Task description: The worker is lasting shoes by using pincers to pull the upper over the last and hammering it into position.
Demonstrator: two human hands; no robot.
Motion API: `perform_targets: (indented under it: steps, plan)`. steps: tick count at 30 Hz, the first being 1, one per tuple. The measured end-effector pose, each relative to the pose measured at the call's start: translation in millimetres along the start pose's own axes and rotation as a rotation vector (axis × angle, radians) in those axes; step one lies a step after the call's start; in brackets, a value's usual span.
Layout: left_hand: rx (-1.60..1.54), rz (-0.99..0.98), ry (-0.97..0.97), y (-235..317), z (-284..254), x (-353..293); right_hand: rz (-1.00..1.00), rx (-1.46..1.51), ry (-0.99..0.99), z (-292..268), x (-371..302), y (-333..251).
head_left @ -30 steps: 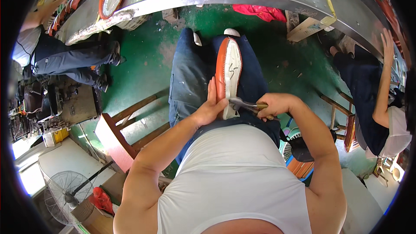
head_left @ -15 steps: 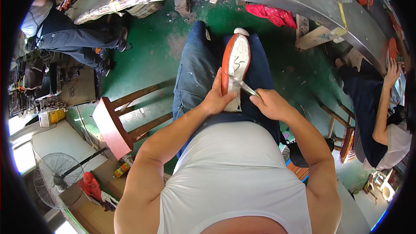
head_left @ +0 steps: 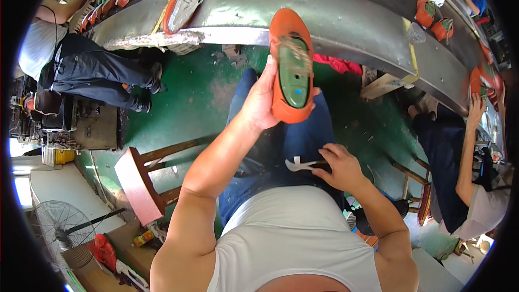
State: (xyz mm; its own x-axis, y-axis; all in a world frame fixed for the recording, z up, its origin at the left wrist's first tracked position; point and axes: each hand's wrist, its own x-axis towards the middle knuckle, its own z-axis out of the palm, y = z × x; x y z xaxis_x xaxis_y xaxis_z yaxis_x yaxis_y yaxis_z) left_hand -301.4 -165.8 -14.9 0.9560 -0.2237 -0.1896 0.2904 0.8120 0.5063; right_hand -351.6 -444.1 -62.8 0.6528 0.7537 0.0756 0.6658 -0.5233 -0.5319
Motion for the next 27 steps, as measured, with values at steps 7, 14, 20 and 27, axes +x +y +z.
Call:
perform_targets:
  steps: [7,14,20,27]
  plan:
    - [-0.045,0.129,-0.037,-12.9,15.9,25.8,-0.227,0.103,0.511,-55.4,88.5,-9.7]
    - [-0.067,0.207,0.075,-9.8,40.0,37.1,-0.393,0.134,0.584,-61.7,142.4,-9.1]
    - [-0.046,0.156,0.105,-7.9,42.4,45.2,-0.341,0.141,0.628,-56.9,138.0,-4.2]
    - [0.516,0.198,0.12,20.5,37.3,53.0,0.077,1.264,0.483,-78.5,159.1,23.8]
